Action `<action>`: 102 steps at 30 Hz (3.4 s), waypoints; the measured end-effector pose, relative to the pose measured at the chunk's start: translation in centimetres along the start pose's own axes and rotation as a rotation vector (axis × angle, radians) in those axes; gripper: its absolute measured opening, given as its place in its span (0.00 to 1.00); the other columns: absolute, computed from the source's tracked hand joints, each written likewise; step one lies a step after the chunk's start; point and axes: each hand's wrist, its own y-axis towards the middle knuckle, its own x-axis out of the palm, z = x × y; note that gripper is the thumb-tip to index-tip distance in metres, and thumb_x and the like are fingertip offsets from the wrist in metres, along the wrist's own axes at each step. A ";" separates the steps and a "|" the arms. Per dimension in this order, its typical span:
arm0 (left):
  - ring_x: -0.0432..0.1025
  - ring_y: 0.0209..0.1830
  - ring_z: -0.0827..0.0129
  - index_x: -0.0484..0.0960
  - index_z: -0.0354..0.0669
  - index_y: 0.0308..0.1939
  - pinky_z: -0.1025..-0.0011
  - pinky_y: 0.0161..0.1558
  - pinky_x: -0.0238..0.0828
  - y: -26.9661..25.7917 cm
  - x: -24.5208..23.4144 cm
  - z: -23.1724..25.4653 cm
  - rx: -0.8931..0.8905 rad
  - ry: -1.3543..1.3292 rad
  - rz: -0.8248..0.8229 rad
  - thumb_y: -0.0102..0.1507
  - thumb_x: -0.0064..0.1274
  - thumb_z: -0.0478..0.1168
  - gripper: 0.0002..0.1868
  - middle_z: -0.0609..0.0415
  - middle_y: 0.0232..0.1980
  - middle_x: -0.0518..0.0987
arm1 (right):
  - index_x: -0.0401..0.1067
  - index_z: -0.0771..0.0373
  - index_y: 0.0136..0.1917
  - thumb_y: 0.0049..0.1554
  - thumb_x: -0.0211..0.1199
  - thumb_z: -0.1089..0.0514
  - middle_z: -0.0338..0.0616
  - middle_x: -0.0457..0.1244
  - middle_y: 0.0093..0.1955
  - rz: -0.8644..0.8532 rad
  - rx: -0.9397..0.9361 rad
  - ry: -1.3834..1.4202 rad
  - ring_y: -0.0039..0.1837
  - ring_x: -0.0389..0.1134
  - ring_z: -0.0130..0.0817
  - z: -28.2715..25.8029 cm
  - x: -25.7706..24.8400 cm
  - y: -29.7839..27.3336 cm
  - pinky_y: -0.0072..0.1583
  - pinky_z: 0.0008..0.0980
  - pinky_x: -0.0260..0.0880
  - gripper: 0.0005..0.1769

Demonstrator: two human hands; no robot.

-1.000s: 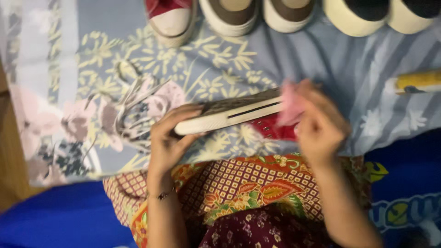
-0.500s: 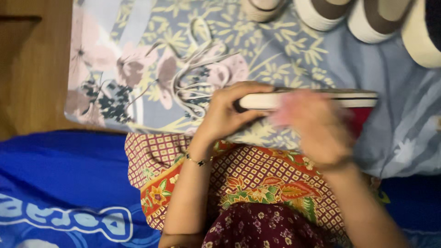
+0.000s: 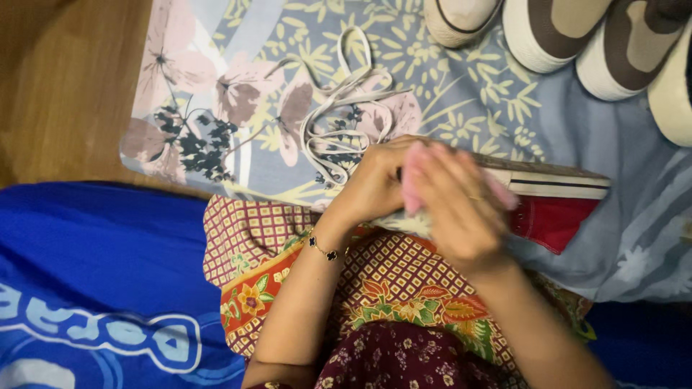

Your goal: The person cleans a red high-top sneaker by spraying a cleaning solution and wiping the shoe with a pink cloth. They focus on the white rubber toe cap, side panels, and sole, repeatedly applying spray and wiping different areas.

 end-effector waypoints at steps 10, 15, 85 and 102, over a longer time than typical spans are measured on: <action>0.79 0.61 0.61 0.84 0.45 0.57 0.66 0.65 0.75 0.5 -0.3 1.5 0.069 0.027 -0.035 0.57 0.70 0.38 0.24 0.55 0.58 0.84 | 0.74 0.79 0.54 0.62 0.55 0.73 0.60 0.69 0.56 0.190 0.293 -0.120 0.63 0.71 0.56 1.5 -3.5 0.3 0.70 0.53 0.70 0.10; 0.81 0.57 0.60 0.82 0.39 0.56 0.68 0.59 0.77 0.7 -0.4 1.9 -0.061 0.013 -0.003 0.57 0.67 0.36 0.23 0.48 0.57 0.84 | 0.77 0.76 0.51 0.60 0.59 0.72 0.55 0.70 0.54 0.154 0.113 -0.017 0.61 0.72 0.53 0.1 -0.7 0.7 0.68 0.52 0.70 0.08; 0.76 0.65 0.60 0.83 0.37 0.56 0.66 0.66 0.73 1.3 0.7 3.2 -0.117 0.016 -0.067 0.54 0.70 0.28 0.25 0.46 0.60 0.82 | 0.76 0.70 0.59 0.65 0.59 0.69 0.53 0.69 0.62 0.265 0.261 0.298 0.67 0.72 0.50 5.1 -3.8 -5.1 0.71 0.51 0.71 0.10; 0.74 0.44 0.67 0.82 0.37 0.51 0.71 0.51 0.74 3.2 6.3 8.4 0.145 0.005 0.075 0.60 0.67 0.38 0.18 0.52 0.45 0.78 | 0.77 0.72 0.53 0.59 0.64 0.69 0.51 0.69 0.57 0.416 -0.016 0.233 0.65 0.71 0.50 0.8 -9.1 0.4 0.69 0.51 0.73 0.08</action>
